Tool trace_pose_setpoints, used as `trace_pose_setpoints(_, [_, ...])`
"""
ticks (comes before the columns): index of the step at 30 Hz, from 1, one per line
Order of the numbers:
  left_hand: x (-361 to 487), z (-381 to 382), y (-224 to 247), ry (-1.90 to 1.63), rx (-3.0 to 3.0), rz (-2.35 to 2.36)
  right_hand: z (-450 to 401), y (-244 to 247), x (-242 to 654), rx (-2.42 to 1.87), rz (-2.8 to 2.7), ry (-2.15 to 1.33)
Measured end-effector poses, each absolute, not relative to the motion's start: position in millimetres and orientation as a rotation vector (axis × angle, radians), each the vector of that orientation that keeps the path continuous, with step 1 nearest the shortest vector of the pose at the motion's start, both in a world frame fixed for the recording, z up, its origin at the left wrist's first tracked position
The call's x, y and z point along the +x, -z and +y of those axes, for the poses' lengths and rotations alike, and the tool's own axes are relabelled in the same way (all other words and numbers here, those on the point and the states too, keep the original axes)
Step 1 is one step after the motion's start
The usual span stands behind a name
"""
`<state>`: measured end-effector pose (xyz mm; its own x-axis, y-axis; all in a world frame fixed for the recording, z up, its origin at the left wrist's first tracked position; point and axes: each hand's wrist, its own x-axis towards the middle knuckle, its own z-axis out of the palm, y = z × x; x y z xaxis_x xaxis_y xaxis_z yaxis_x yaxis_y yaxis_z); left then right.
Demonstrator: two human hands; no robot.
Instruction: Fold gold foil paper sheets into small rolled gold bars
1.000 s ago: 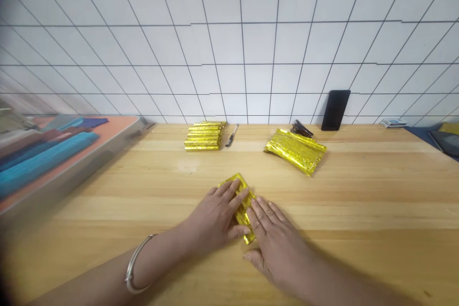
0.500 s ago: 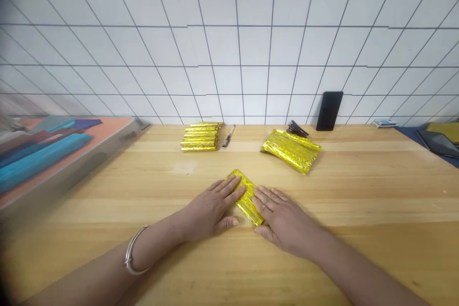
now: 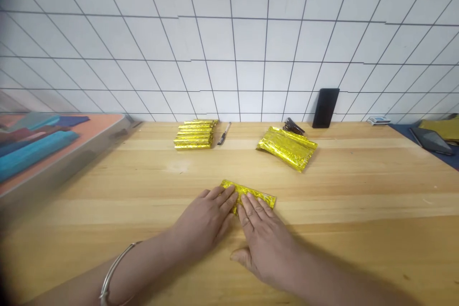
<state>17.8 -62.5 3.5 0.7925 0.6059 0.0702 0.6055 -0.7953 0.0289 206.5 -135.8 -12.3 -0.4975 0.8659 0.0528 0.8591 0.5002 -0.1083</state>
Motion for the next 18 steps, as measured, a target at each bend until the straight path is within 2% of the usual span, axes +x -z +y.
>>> trace_pose_setpoints(7, [16,-46,8,-0.156,2.996,0.753,-133,14,212,-1.467,-2.658,-0.164])
trace_pose_setpoints(18, [22,-48,15,-0.188,2.946,0.881,-127,2,210,-1.582,-2.663,-0.182])
